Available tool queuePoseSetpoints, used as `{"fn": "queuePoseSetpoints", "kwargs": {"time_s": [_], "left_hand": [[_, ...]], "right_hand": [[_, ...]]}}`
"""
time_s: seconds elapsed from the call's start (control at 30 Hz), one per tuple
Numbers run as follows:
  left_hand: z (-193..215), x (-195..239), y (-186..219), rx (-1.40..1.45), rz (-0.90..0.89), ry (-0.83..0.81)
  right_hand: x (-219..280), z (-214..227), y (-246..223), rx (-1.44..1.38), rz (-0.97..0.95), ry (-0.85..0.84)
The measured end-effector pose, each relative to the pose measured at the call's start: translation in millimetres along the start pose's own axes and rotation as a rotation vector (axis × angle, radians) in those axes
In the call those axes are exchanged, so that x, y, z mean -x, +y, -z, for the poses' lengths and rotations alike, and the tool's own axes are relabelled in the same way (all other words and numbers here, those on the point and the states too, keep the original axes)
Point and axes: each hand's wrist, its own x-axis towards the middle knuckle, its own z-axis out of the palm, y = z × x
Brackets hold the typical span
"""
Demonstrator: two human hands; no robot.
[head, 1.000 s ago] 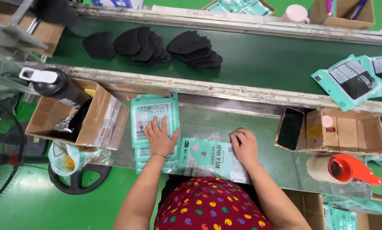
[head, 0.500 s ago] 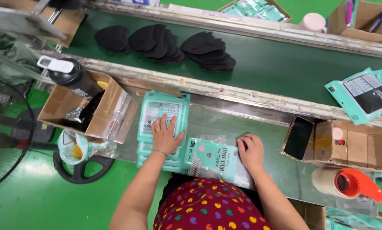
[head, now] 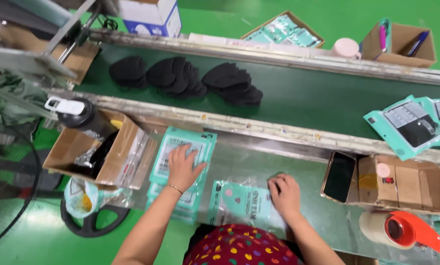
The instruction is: Placing face masks into individual plastic packaging sleeves at a workstation.
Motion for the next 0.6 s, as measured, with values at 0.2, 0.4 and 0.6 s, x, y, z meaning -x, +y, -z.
{"fn": "queuePoseSetpoints", "kwargs": {"time_s": [0.2, 0.4, 0.6], "left_hand": [[13, -144, 65, 0.185, -0.257, 0.243], [-50, -252, 70, -0.013, -0.17, 0.083], [-2, -211, 105, 0.047, -0.4, -0.181]], "right_hand": [[-1, 5, -6, -0.005, -0.032, -0.044], [3, 6, 0, -0.015, -0.039, -0.057], [-68, 57, -51, -0.022, -0.07, 0.065]]}}
